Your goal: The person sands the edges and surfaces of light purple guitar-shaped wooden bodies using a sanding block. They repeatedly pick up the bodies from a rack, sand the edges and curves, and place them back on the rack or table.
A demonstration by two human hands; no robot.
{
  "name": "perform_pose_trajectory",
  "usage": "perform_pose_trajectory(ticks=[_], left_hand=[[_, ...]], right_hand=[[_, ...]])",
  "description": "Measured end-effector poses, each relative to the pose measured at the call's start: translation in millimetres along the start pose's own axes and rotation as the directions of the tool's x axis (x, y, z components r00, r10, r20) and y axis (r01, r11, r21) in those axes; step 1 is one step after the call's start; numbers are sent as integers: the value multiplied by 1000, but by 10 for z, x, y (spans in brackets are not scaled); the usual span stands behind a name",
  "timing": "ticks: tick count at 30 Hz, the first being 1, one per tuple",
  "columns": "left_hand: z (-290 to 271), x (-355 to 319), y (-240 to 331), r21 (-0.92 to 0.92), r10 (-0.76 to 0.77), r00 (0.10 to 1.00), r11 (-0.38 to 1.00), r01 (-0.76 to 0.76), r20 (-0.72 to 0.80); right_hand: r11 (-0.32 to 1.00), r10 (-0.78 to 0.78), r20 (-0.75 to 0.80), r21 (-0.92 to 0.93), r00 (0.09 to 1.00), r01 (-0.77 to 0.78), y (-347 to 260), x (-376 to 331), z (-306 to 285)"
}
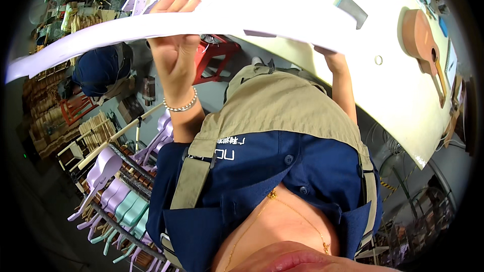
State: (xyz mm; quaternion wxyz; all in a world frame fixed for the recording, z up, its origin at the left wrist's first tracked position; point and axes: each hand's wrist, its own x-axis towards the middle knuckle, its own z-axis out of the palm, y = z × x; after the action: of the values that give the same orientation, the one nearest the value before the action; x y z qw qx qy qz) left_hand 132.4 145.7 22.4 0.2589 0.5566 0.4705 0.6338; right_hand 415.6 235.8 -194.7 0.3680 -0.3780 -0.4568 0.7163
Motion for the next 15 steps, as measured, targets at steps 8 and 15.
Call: perform_pose_trajectory(ticks=[8, 15], left_hand=[[131, -56, -4, -206, -48, 997, 978, 35, -56], [167, -75, 25, -259, -38, 999, 965, 29, -30]], right_hand=[[987, 37, -120, 160, 992, -17, 297, 41, 94], [998, -23, -83, 56, 996, 28, 258, 23, 158]])
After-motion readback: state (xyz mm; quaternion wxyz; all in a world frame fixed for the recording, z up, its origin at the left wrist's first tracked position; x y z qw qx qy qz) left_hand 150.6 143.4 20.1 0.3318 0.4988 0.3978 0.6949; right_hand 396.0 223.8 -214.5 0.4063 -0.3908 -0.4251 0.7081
